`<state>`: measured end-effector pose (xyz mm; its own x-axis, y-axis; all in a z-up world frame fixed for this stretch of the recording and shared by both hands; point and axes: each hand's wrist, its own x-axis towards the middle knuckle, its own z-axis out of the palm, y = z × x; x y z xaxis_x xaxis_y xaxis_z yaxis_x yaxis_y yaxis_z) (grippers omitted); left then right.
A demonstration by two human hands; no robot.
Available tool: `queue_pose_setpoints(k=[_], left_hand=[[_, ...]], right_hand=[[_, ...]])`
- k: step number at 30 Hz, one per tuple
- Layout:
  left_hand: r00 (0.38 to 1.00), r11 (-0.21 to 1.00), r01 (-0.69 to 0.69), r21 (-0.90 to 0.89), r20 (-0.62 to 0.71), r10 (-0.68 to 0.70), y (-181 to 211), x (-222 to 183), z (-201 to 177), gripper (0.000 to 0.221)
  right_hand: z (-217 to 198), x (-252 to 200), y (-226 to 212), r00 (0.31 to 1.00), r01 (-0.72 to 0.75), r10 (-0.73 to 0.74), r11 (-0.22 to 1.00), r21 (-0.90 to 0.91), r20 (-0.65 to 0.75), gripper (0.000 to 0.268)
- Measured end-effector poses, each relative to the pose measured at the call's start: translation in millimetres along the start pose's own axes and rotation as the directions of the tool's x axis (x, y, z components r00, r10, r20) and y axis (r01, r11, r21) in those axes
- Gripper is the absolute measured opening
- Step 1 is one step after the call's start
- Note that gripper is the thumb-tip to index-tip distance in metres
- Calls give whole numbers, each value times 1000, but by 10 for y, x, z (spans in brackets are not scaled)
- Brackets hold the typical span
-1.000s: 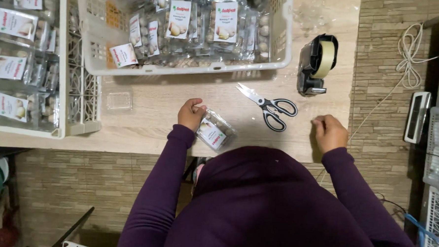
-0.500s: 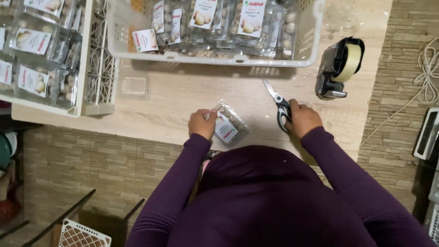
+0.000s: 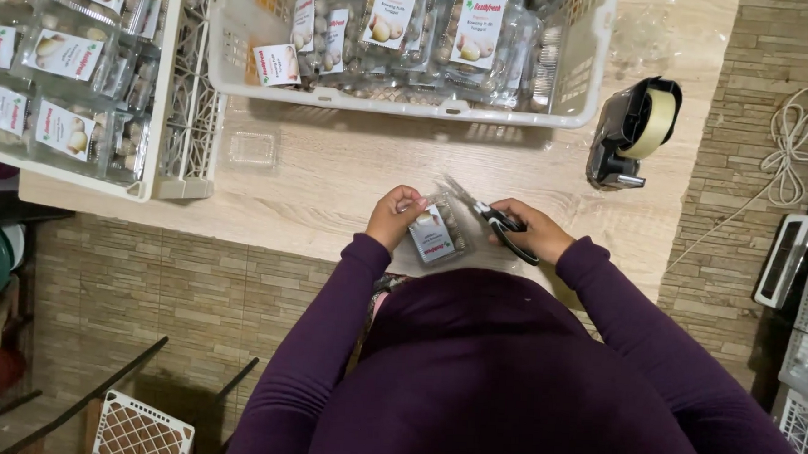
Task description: The person labels and seals small plastic containers of mushrooms using scissors and adhesive tape, working from large baskets of pre-packaged items on a wooden table.
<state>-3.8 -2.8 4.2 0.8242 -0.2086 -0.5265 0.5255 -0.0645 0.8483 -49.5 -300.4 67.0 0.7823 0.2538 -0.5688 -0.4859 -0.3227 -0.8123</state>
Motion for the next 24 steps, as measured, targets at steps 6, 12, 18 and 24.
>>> queue_pose_setpoints(k=[6,12,18,24], left_hand=[[988,999,21,49,153,-28,-252,308,-102,13],[979,997,43,58,199,-54,-262,372,-85,9],[973,996,75,53,213,-85,125,167,-2,7],[968,994,86,71,231,-100,181,138,-3,7]], right_hand=[[-111,84,3,996,23,-28,998,52,84,51],[-151,67,-37,993,30,-44,991,129,106,45],[-156,61,-22,991,53,-68,990,130,112,47],[-132,141,162,988,45,-64,989,139,140,45]])
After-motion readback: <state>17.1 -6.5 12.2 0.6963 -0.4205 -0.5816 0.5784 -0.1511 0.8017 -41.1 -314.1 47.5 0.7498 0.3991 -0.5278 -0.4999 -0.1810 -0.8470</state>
